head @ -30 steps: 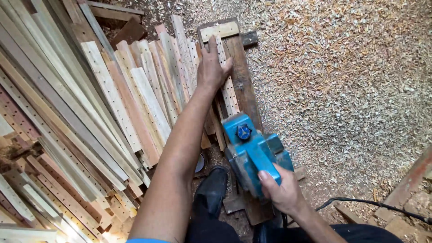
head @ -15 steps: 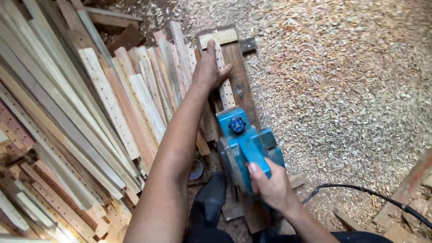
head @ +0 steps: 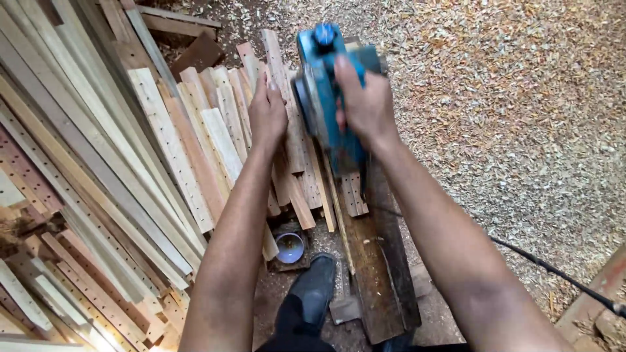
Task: Planing wooden slats using an electric hand planer on a workshop floor
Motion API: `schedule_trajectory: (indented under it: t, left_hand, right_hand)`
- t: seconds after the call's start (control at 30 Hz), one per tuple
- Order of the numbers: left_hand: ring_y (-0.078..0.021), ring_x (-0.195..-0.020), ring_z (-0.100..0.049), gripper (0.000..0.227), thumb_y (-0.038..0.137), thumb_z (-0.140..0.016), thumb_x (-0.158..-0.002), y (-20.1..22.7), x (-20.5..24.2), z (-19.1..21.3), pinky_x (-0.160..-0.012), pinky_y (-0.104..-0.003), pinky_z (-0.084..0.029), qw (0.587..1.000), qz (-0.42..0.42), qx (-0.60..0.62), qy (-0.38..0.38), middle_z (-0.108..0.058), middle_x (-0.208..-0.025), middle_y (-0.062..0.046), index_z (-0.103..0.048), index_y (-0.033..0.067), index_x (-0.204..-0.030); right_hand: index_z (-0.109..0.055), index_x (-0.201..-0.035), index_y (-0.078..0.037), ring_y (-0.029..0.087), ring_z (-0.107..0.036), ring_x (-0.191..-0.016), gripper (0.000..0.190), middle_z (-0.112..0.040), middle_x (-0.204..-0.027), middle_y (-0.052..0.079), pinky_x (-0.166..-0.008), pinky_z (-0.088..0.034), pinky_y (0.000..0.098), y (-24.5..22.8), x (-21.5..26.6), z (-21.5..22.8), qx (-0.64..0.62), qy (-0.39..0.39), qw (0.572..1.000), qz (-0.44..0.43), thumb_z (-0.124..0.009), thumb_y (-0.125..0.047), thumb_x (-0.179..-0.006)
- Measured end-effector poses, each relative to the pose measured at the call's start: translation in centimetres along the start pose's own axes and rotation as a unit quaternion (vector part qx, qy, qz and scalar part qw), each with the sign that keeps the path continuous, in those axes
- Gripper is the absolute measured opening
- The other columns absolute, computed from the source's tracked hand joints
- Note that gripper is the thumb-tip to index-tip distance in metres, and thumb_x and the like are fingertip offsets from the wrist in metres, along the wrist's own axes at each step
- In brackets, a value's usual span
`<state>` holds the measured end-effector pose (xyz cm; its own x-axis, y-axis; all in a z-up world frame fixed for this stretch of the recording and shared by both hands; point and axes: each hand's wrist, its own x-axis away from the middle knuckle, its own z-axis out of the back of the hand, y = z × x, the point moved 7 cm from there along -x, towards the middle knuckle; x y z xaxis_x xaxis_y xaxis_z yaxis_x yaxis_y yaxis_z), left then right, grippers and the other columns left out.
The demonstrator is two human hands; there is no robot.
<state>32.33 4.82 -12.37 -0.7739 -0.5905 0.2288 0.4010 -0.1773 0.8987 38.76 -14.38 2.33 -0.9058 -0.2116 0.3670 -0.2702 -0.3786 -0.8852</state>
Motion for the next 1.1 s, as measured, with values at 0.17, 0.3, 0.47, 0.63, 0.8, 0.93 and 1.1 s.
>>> schedule_trajectory:
  t: [0.17,0.3,0.47,0.63,0.8,0.93,1.1]
  left_hand:
    - [-0.0187,-0.098,-0.049,0.048,0.019,-0.051,-0.097,-0.2,0.7,-0.3,-0.086,-0.03,-0.042,0.998,-0.027,-0.038,0.036,-0.054,-0.108,-0.006,-0.056,0.007,-0.143]
    - [-0.0092,-0.06,-0.059,0.019,0.016,-0.06,-0.098,-2.5,-0.3,-2.5,-0.05,-0.025,-0.055,0.995,0.016,-0.093,0.043,-0.074,-0.105,-0.002,-0.067,0.0141,-0.116]
    - [-0.029,-0.068,-0.057,0.061,0.06,-0.048,-0.094,4.8,3.6,-6.7,-0.057,-0.043,-0.048,0.975,-0.076,-0.206,-0.018,-0.06,-0.077,-0.01,-0.052,0.0111,-0.13]
    - [-0.0069,-0.045,-0.037,0.109,0.074,-0.054,-0.101,1.0,1.2,-13.1,-0.036,-0.024,-0.036,0.918,-0.147,-0.362,-0.067,-0.045,-0.06,0.01,-0.005,-0.0024,-0.162]
    - [-0.0101,-0.047,-0.041,0.103,0.069,-0.054,-0.105,0.2,0.8,-13.3,-0.041,-0.03,-0.04,0.912,-0.148,-0.38,-0.051,-0.046,-0.061,0.008,-0.003,-0.0015,-0.161]
    - [-0.044,-0.075,-0.069,0.095,0.071,-0.046,-0.1,3.8,1.2,-9.6,-0.058,-0.057,-0.05,0.929,-0.11,-0.341,-0.089,-0.073,-0.092,-0.021,-0.012,0.0075,-0.162]
    - [-0.0078,-0.044,-0.04,0.052,0.048,-0.024,-0.105,3.0,0.9,-2.5,-0.037,-0.028,-0.03,0.996,-0.037,-0.04,0.065,-0.046,-0.06,0.01,-0.054,0.0145,-0.13]
  right_hand:
    - [-0.057,-0.067,-0.014,0.01,-0.059,-0.038,0.057,-0.058,-0.052,0.001,-0.033,-0.049,0.026,-2.6,-2.0,-0.1,-0.034,0.021,0.999,0.013,-0.051,-0.07,-0.078]
    - [-0.063,-0.083,-0.007,0.011,-0.049,-0.037,0.054,-0.052,-0.053,0.003,-0.035,-0.044,0.0285,0.0,3.7,2.8,-0.12,0.006,0.991,-0.055,-0.057,-0.061,-0.086]
    - [-0.066,-0.086,-0.005,0.017,-0.057,-0.038,0.051,-0.057,-0.049,0.008,-0.038,-0.043,0.0294,6.9,15.3,8.1,-0.001,-0.042,0.998,-0.039,-0.046,-0.05,-0.102]
    - [-0.069,-0.085,-0.004,0.016,-0.059,-0.04,0.054,-0.064,-0.048,0.005,-0.039,-0.047,0.0306,15.4,23.8,10.5,0.05,-0.076,0.993,-0.076,-0.049,-0.054,-0.092]
    - [-0.062,-0.08,-0.006,0.015,-0.054,-0.041,0.039,-0.055,-0.047,0.005,-0.042,-0.041,0.0284,14.8,23.9,9.0,0.0,-0.058,0.994,-0.092,-0.055,-0.04,-0.096]
    - [-0.064,-0.082,-0.005,0.016,-0.056,-0.04,0.043,-0.054,-0.05,0.006,-0.043,-0.041,0.0289,11.8,19.4,7.4,-0.003,-0.047,0.995,-0.092,-0.055,-0.044,-0.094]
    - [-0.061,-0.079,-0.01,0.016,-0.059,-0.04,0.043,-0.056,-0.053,0.004,-0.038,-0.045,0.0283,8.1,13.7,5.1,0.003,-0.054,0.998,-0.044,-0.051,-0.047,-0.098]
